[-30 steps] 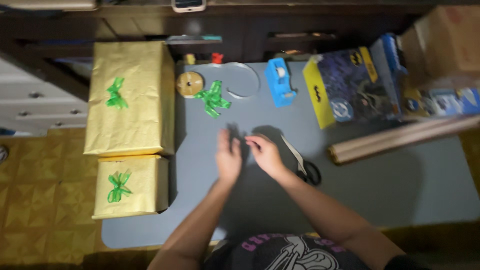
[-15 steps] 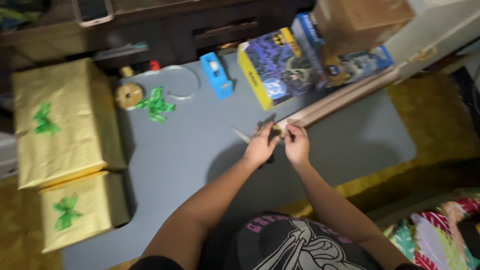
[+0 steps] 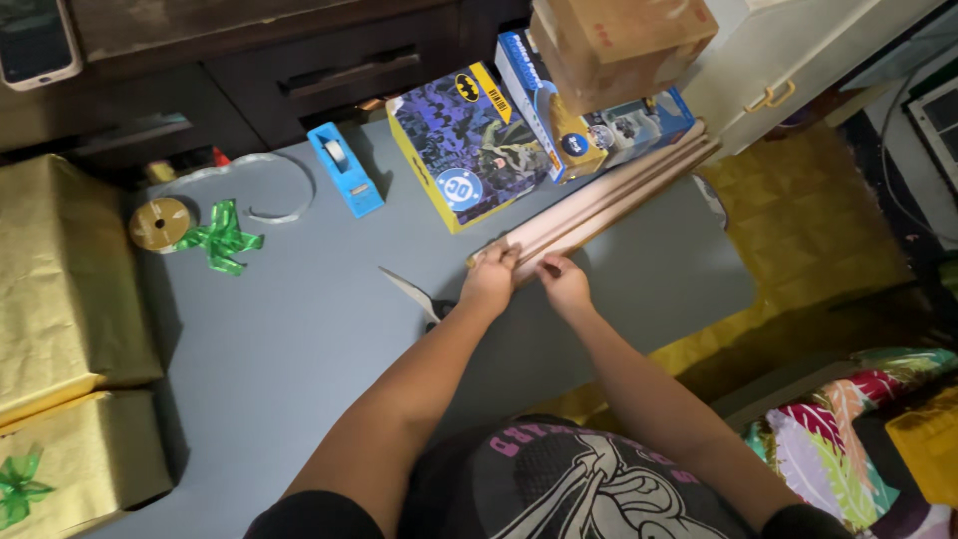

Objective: The person places a Batman-themed box on a sheet of wrapping paper, folds the paper around the box, and secures it with tape. They then place a green ribbon on top of a previously wrapped gold gift.

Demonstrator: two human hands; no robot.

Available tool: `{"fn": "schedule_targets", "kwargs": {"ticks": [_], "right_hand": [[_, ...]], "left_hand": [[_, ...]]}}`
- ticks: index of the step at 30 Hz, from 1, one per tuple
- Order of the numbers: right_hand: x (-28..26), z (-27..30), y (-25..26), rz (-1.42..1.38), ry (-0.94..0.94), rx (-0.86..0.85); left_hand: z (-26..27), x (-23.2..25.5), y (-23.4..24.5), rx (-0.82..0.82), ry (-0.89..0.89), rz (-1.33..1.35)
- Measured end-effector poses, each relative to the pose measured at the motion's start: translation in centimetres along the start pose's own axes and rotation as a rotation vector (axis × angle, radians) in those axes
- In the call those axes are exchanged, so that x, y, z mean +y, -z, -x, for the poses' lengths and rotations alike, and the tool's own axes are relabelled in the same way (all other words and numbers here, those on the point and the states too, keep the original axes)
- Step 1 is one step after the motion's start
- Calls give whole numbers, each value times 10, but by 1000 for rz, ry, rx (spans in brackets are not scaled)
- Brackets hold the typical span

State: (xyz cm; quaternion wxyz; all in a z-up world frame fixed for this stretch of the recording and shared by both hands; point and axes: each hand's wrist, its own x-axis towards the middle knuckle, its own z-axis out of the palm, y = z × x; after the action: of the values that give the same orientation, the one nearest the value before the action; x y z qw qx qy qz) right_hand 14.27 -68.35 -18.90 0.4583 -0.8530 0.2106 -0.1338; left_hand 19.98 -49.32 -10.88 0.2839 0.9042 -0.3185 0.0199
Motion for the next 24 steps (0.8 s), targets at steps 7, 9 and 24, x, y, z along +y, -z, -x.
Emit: {"fn": "schedule_targets", "kwargs": {"ticks": [7,9,24], "right_hand": [[-14,-7,11,-440,-381,-146],[-26,-8,18,-529,-498,-186],[-55,-7,43,-608,-198,160]], "left_hand": [[5,7,-4,-212,185,137],[8,5,-10,-210,198,165],[11,15,14,-215,143,484]]}}
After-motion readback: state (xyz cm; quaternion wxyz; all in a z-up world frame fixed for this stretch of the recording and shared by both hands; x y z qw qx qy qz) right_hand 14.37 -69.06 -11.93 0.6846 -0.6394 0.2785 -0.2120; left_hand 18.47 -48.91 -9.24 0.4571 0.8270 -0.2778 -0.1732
